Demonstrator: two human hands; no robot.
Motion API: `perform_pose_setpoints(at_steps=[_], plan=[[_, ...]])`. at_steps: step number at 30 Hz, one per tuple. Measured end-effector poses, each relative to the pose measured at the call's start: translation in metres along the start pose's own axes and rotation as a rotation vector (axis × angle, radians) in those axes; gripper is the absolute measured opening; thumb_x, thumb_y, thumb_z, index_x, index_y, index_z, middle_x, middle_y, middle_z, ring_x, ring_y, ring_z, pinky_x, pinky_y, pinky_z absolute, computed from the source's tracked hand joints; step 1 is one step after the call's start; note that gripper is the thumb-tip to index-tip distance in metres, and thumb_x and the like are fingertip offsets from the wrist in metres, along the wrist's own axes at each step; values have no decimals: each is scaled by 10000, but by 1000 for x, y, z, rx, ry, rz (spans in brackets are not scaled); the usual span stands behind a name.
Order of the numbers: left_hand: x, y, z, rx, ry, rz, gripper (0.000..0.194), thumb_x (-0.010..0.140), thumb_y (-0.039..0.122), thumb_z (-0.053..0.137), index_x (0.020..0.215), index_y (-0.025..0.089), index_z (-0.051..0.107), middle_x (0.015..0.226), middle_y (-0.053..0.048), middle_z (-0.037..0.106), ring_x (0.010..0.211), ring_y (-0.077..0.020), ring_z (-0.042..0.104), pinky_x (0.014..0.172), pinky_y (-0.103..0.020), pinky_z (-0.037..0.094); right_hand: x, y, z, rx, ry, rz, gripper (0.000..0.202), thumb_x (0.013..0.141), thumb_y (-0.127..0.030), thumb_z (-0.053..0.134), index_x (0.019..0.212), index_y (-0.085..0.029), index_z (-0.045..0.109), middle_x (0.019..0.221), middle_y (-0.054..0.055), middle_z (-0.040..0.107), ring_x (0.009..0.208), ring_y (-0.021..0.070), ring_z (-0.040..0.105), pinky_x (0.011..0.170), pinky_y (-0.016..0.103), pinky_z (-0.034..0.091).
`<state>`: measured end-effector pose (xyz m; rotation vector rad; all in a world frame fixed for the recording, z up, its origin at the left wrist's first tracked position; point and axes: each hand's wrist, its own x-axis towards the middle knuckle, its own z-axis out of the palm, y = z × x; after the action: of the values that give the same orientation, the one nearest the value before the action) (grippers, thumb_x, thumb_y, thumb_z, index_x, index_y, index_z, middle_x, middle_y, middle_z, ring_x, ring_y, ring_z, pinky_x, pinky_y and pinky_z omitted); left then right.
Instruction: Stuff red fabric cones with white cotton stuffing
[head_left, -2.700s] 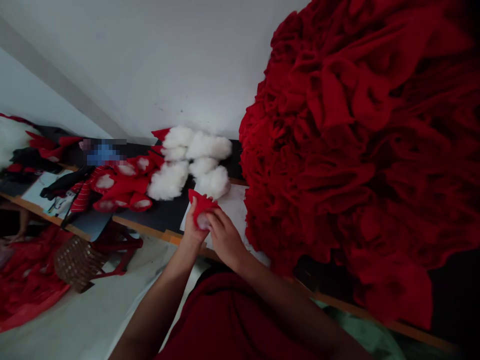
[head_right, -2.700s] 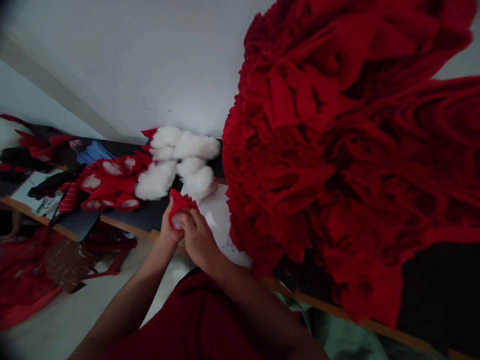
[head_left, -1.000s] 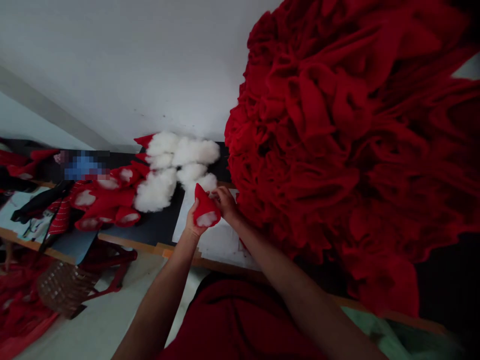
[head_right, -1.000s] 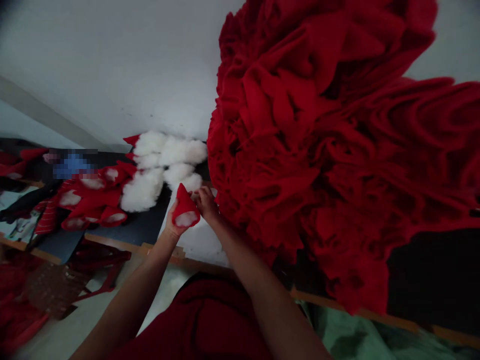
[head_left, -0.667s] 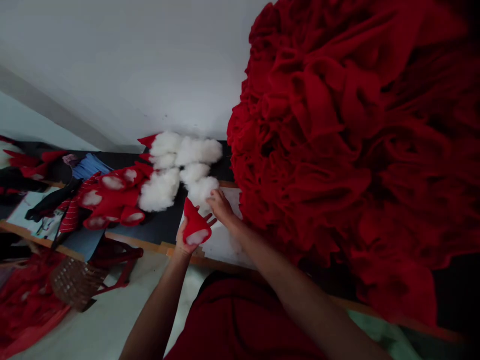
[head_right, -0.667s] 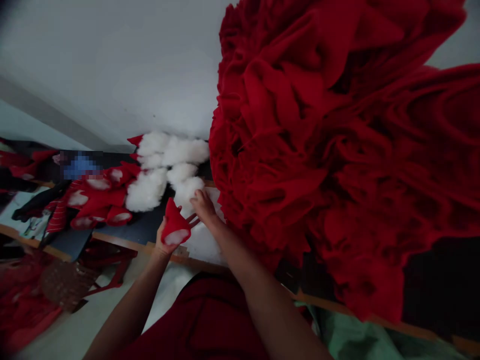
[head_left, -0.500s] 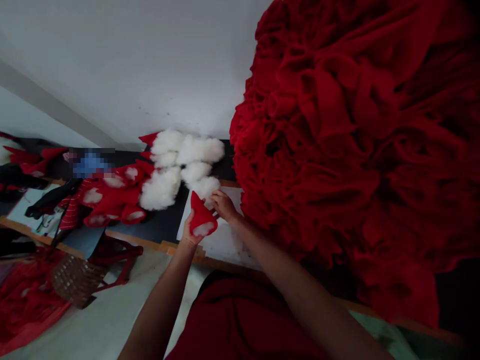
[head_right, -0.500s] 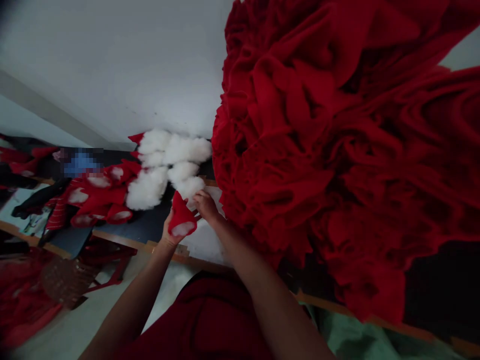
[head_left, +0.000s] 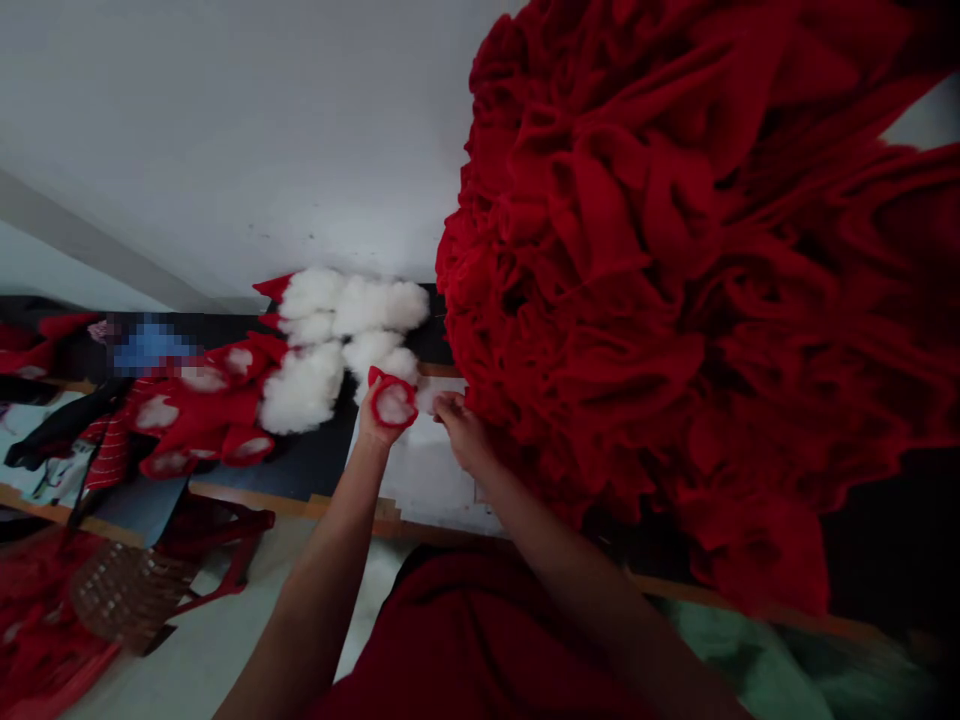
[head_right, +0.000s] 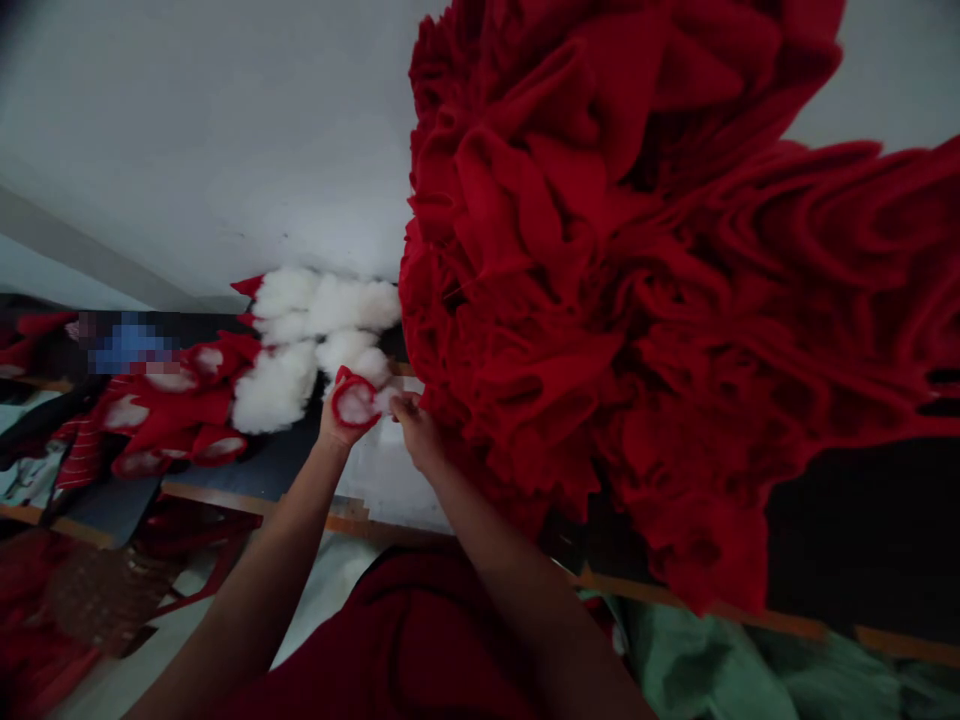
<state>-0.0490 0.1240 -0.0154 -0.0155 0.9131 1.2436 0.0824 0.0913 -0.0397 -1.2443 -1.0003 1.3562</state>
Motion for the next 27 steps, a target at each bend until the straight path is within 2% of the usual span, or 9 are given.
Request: perform_pose_setpoints(at_steps=[2,4,7,12,16,19,22,25,27], plan=[[-6,1,4,-34,-23,15,155,761,310,552,716,166,589,602,9,617,544,-113,577,619,-252,496,-15,-25,-13,32,-12,-9,279,762,-417,444,847,-171,542,641,-20,538,585,107,500,585,235,437],[-15,-3,9,-30,-38,-9,210,759,348,547,748,145,597,645,-23,637,589,-146,599,642,-289,505,-28,-48,-23,41,-132,-29,248,773,-381,461,884,-180,554,629,-24,545,573,108,508,574,233,439],[-30,-13,14,-21,-44,-57,262,787,362,500,759,123,605,660,-47,643,604,-155,609,630,-278,507,-36,-66,-26,-172,-271,-214,183,783,-265,466,915,-190,568,727,12,592,670,139,549,637,267,460],[-49,-27,19,-31,-68,-134,247,831,282,436,768,114,605,671,-53,650,581,-126,604,561,-216,492,-28,-56,-6,-656,-93,-521,222,690,-49,401,787,-162,566,850,101,565,851,216,520,782,364,438],[-58,-27,19,37,-67,-149,225,829,277,436,811,122,599,697,-55,659,604,-143,612,588,-245,504,-23,-42,-1,-546,92,-446,302,586,-49,461,860,-164,517,977,99,501,897,204,493,764,330,440],[-65,-26,17,120,-55,-196,240,823,321,447,825,129,591,711,-60,654,605,-149,603,590,-266,500,-21,-35,-3,-345,21,-261,289,572,-83,470,840,-190,475,812,13,529,731,151,514,653,264,440],[-75,-28,13,263,-74,-51,264,775,367,532,933,158,572,819,-52,647,686,-145,599,625,-256,483,-18,-33,-7,-289,-18,-195,206,559,-88,442,729,-205,449,689,-30,509,663,137,498,631,250,419],[-88,-28,10,544,-163,241,441,666,287,659,1077,216,514,973,-34,608,817,-148,579,704,-255,459,-17,-36,-8,-311,-19,-224,212,536,-84,440,708,-208,442,684,-33,504,662,139,491,622,249,407],[-93,-25,8,829,-130,447,485,605,209,686,1061,208,520,993,-34,584,844,-152,560,733,-259,441,-19,-39,-8,-350,-64,-287,210,537,-81,448,702,-209,452,695,-30,511,681,143,494,646,259,407]])
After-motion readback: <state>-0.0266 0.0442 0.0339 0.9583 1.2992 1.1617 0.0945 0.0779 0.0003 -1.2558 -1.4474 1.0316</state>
